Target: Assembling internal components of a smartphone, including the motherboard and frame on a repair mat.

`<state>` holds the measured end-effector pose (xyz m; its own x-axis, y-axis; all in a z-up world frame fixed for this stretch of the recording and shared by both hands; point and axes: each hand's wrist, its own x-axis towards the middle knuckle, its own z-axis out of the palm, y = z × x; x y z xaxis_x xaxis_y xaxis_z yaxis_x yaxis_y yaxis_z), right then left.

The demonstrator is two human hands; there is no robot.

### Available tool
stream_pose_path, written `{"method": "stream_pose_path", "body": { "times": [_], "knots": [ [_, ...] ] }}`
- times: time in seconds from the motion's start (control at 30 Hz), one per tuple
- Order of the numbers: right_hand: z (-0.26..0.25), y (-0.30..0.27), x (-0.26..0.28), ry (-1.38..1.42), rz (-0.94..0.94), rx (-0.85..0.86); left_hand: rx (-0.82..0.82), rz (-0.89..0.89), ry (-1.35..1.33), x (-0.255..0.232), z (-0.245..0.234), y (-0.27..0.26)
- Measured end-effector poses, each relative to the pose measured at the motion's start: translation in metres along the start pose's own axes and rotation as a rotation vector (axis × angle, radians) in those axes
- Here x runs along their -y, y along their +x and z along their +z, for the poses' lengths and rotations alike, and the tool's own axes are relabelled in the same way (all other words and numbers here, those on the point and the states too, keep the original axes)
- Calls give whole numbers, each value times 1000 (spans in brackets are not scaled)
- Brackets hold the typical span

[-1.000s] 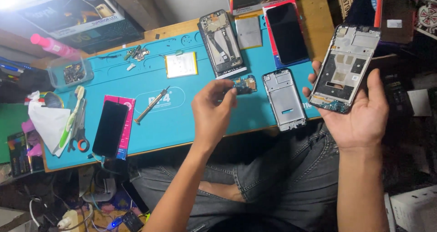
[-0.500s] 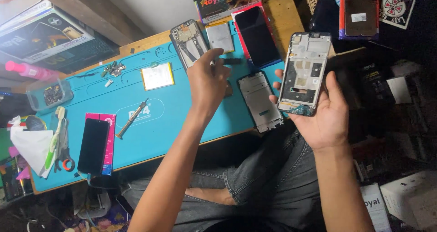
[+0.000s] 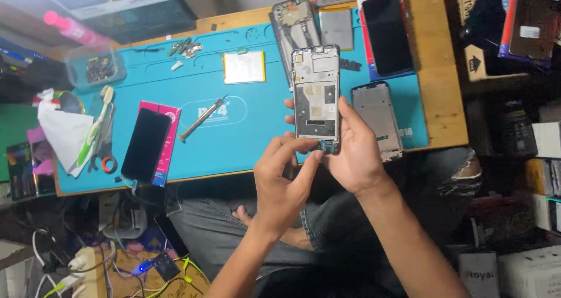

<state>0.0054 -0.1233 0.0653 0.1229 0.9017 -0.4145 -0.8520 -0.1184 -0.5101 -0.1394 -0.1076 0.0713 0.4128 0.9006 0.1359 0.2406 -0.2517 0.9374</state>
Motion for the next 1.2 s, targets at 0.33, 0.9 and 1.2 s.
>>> {"method": "stream_pose_path", "body": {
  "times": [0.33,0.9,1.2],
  "knots": [
    [34,23,-50,-152,75,-29,-61,-360,-263,36,-45,-6],
    [4,13,-11,-162,-113,-206,-41,-599,-718,56,-57,0],
    [-44,-30,61,4,-380,-261,42,-512,-575,38,-12,28]
  ]
}}
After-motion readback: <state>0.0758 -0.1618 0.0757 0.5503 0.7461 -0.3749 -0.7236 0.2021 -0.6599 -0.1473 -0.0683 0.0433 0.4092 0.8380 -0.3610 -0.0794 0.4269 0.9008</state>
